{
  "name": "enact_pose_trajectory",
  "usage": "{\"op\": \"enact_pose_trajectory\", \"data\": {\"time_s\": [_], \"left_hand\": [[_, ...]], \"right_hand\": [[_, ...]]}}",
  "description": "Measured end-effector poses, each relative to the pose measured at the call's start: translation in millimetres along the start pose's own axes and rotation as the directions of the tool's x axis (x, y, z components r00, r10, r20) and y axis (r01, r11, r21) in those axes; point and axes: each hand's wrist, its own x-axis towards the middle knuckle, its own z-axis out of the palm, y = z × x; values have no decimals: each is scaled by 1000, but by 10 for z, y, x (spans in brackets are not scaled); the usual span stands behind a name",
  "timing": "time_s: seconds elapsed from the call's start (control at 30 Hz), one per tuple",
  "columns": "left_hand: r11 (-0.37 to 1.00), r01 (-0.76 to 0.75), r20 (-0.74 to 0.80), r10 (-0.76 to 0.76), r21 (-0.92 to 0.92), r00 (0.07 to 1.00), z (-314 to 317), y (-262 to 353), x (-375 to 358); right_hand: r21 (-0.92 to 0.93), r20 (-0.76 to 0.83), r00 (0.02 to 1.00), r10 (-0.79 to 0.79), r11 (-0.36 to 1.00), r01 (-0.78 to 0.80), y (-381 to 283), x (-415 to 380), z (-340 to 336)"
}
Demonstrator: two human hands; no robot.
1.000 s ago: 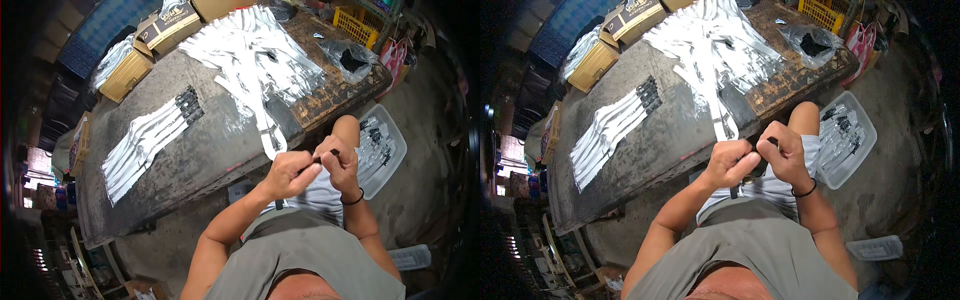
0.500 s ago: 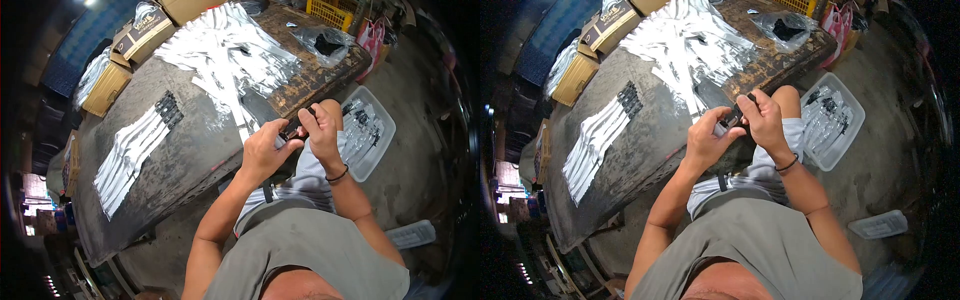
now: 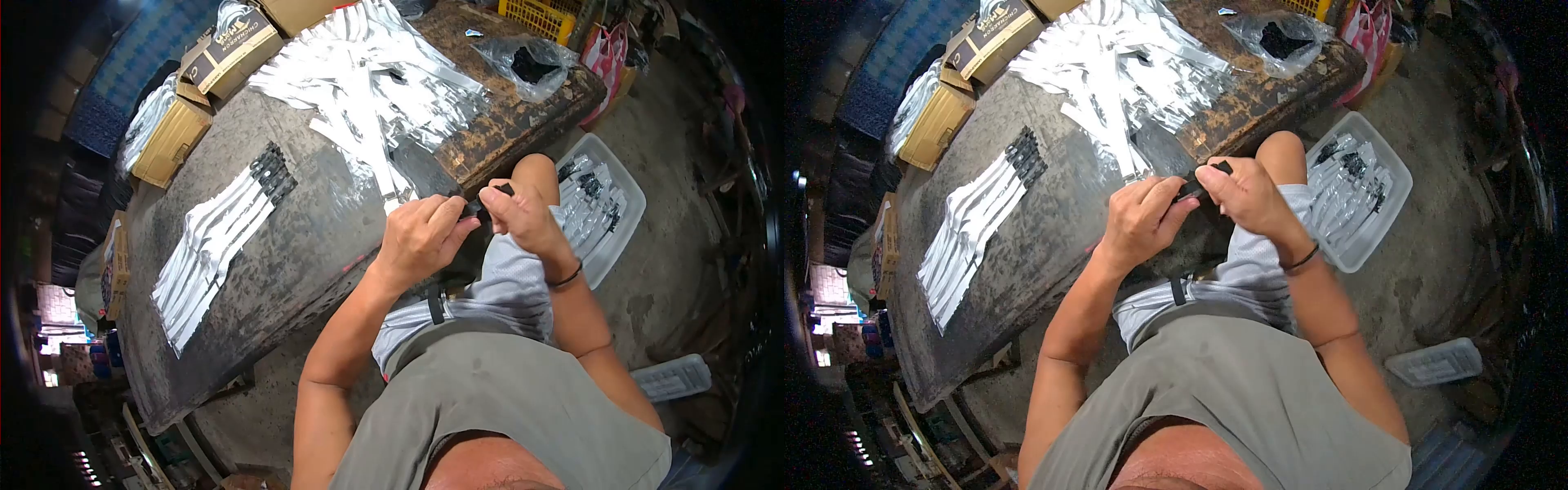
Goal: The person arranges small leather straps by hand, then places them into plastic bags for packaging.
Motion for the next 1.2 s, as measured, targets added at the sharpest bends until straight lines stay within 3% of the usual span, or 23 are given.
{"op": "enact_pose_trajectory", "data": {"time_s": [0.07,0.17,0.3,0.37,0.43,0.53,0.73,0.83,1.2], "left_hand": [[1000,21,3,-21,10,1000,-8,37,11],[999,48,-39,-47,11,998,-8,-57,27],[999,49,-28,-49,5,998,2,-72,2],[1000,3,-14,-2,20,1000,1,-30,2],[999,-21,-12,21,27,1000,-14,-47,16],[999,-11,-42,12,37,999,-40,-133,62],[998,49,-47,-47,34,998,-52,-92,45],[997,59,-47,-57,49,997,-80,-65,40],[994,43,-213,-20,101,977,22,-49,46]], "right_hand": [[39,108,991,78,996,-83,-118,23,-66],[-270,-112,967,-229,944,192,-26,-44,183],[-153,-96,991,-90,985,74,114,-45,111],[15,12,1000,14,1000,-14,54,22,-13],[-100,24,1000,3,995,-1,-43,10,-35],[-129,-21,995,-101,987,98,14,25,62],[2,-42,999,-11,1000,11,7,53,75],[28,-9,998,-57,998,57,-23,53,106],[-121,-60,987,-147,983,139,-121,34,151]]}}
